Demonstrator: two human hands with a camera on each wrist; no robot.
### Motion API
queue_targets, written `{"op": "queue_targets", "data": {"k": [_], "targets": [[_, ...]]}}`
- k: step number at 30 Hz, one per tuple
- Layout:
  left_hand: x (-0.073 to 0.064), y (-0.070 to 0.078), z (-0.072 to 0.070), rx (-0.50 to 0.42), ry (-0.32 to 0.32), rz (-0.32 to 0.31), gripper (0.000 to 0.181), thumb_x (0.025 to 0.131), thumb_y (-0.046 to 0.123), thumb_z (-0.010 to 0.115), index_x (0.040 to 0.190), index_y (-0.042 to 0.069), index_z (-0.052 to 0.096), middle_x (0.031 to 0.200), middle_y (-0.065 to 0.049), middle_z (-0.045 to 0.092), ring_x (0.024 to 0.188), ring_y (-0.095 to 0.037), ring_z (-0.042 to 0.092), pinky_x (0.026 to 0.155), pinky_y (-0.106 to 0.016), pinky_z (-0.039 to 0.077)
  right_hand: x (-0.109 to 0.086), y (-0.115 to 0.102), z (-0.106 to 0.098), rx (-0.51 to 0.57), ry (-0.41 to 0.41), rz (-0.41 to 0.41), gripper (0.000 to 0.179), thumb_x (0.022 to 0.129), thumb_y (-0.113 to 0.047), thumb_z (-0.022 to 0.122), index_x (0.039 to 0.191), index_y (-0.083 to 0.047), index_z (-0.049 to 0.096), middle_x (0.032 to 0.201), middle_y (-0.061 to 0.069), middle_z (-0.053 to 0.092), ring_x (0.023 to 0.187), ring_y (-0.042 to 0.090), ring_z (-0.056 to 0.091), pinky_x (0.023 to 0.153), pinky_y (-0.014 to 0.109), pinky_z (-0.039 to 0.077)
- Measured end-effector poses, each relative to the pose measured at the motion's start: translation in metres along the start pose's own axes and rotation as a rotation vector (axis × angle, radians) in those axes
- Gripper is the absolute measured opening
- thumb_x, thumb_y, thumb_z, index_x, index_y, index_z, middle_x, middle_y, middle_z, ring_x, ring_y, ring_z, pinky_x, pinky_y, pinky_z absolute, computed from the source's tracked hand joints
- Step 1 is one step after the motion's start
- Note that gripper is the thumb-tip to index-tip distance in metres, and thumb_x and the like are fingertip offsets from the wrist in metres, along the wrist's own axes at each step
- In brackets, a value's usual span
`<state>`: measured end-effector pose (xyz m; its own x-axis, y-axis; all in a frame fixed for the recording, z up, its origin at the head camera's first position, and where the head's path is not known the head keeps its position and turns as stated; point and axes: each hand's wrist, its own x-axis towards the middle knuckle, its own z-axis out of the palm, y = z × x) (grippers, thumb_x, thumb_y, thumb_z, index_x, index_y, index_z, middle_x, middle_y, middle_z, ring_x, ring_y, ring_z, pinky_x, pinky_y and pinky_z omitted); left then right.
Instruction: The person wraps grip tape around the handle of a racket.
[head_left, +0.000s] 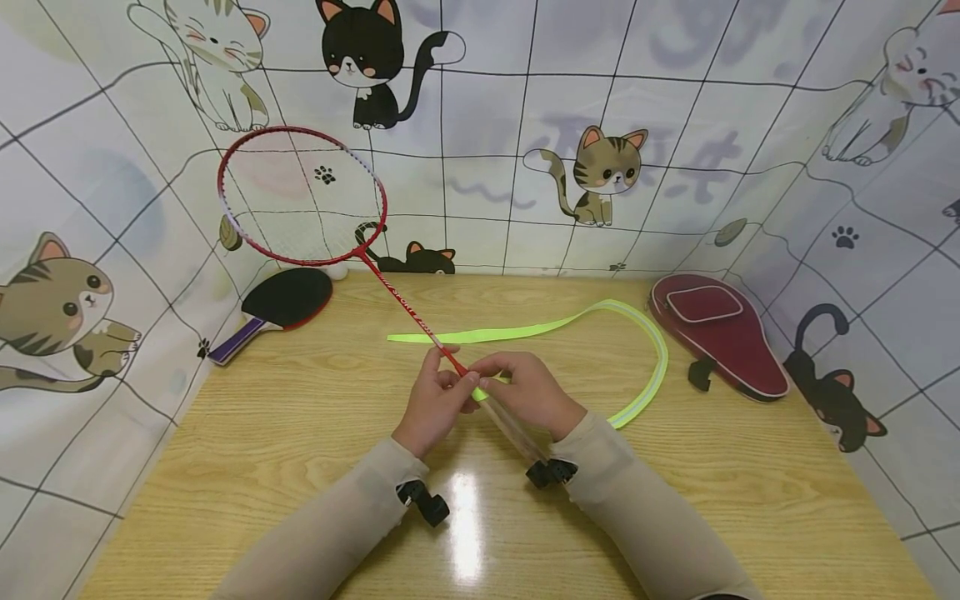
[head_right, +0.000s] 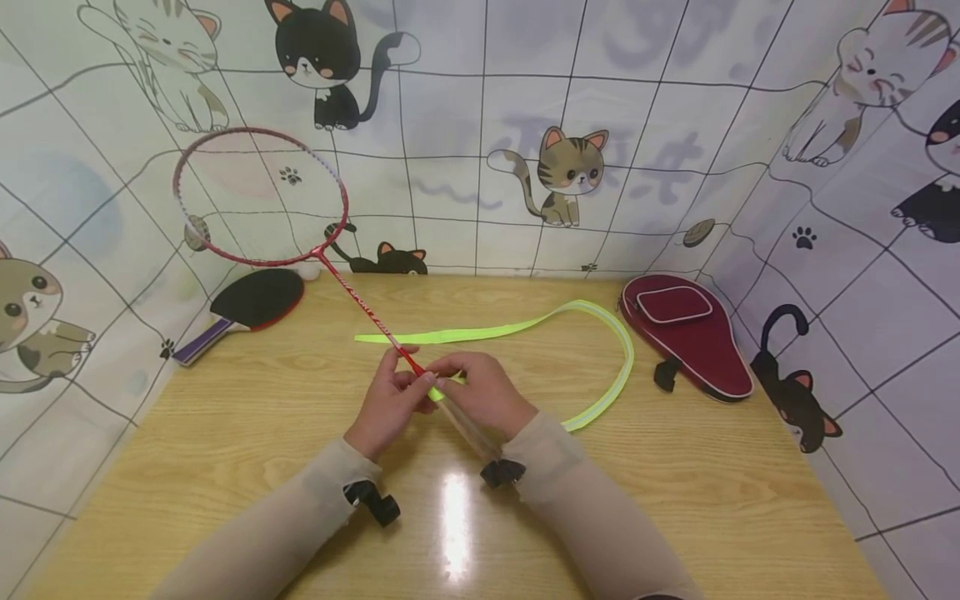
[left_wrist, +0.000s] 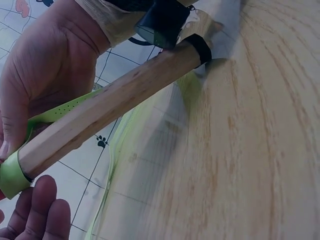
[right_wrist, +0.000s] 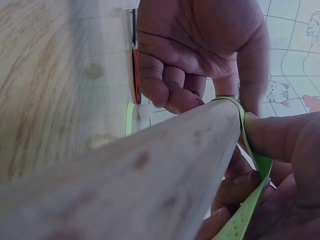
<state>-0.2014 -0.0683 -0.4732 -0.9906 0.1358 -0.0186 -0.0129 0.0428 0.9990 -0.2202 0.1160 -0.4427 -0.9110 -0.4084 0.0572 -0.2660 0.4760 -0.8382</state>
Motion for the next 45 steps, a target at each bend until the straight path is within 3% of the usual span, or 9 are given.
{"op": "queue_targets", "data": {"k": [10, 18, 25, 28, 34, 36, 41, 45], "targets": [[0.0, 0.001, 0.0, -0.015, 0.002, 0.029, 0.05, 0.104, 0.01, 0.066, 0.147, 0.017, 0.043, 0.087, -0.016, 0.068, 0.074, -0.025, 0.073, 0.077, -0.042, 0.064, 0.0, -0.002, -0.004, 0.016, -0.034, -0.009, 0.026, 0.103, -0.004, 0.063, 0.124, -0.011, 0.077, 0.127, 0.005, 0.075, 0.126, 0.026, 0.065, 0.105, 0.053, 0.052], [0.001, 0.001, 0.0, -0.011, 0.009, 0.036, 0.048, 0.104, 0.01, 0.064, 0.146, 0.017, 0.043, 0.087, -0.014, 0.069, 0.071, -0.023, 0.07, 0.076, -0.039, 0.063, -0.001, 0.0, -0.009, -0.014, -0.058, -0.064, 0.032, 0.103, 0.001, 0.056, 0.128, -0.008, 0.074, 0.127, 0.007, 0.074, 0.125, 0.026, 0.066, 0.105, 0.052, 0.053], [0.001, 0.001, 0.001, -0.02, 0.018, 0.048, 0.049, 0.102, 0.006, 0.063, 0.146, 0.014, 0.043, 0.084, -0.011, 0.067, 0.072, -0.021, 0.067, 0.074, -0.034, 0.061, -0.002, 0.002, -0.014, -0.059, -0.087, -0.072, 0.046, 0.096, 0.01, 0.045, 0.128, -0.01, 0.072, 0.128, 0.007, 0.072, 0.119, 0.029, 0.065, 0.101, 0.052, 0.053], [0.001, 0.001, 0.001, -0.026, 0.018, 0.053, 0.049, 0.102, 0.005, 0.062, 0.146, 0.013, 0.042, 0.083, -0.01, 0.066, 0.071, -0.02, 0.067, 0.073, -0.033, 0.061, -0.002, 0.001, -0.015, -0.138, -0.072, -0.09, 0.05, 0.092, 0.012, 0.045, 0.127, -0.011, 0.072, 0.125, 0.006, 0.073, 0.111, 0.027, 0.067, 0.093, 0.046, 0.055], [0.002, 0.0, 0.001, -0.019, 0.021, 0.058, 0.048, 0.102, 0.003, 0.061, 0.146, 0.011, 0.042, 0.085, -0.012, 0.068, 0.071, -0.02, 0.067, 0.072, -0.034, 0.061, -0.003, -0.004, -0.014, -0.461, 0.03, -0.137, 0.053, 0.092, 0.012, 0.045, 0.126, -0.016, 0.073, 0.109, 0.002, 0.078, 0.1, 0.026, 0.071, 0.086, 0.044, 0.057], [0.002, 0.0, 0.002, -0.016, 0.021, 0.057, 0.048, 0.102, 0.002, 0.061, 0.146, 0.011, 0.042, 0.086, -0.012, 0.068, 0.071, -0.021, 0.067, 0.073, -0.034, 0.061, -0.004, -0.005, -0.014, -0.511, 0.051, -0.141, 0.054, 0.092, 0.012, 0.044, 0.125, -0.017, 0.073, 0.103, 0.002, 0.078, 0.096, 0.026, 0.071, 0.083, 0.045, 0.057], [0.001, 0.0, 0.002, -0.025, 0.015, 0.054, 0.049, 0.101, 0.004, 0.062, 0.146, 0.012, 0.043, 0.086, -0.012, 0.068, 0.071, -0.021, 0.067, 0.073, -0.034, 0.06, -0.006, -0.008, -0.013, -0.355, -0.003, -0.127, 0.048, 0.094, 0.014, 0.039, 0.119, -0.013, 0.069, 0.11, 0.005, 0.076, 0.094, 0.022, 0.068, 0.083, 0.041, 0.057], [0.001, 0.001, 0.002, -0.034, 0.009, 0.055, 0.05, 0.101, 0.003, 0.061, 0.146, 0.012, 0.043, 0.086, -0.012, 0.067, 0.072, -0.02, 0.067, 0.073, -0.035, 0.06, -0.006, -0.007, -0.014, -0.248, -0.04, -0.125, 0.044, 0.096, 0.012, 0.036, 0.117, -0.014, 0.064, 0.095, 0.003, 0.071, 0.079, 0.018, 0.059, 0.078, 0.037, 0.053]]}}
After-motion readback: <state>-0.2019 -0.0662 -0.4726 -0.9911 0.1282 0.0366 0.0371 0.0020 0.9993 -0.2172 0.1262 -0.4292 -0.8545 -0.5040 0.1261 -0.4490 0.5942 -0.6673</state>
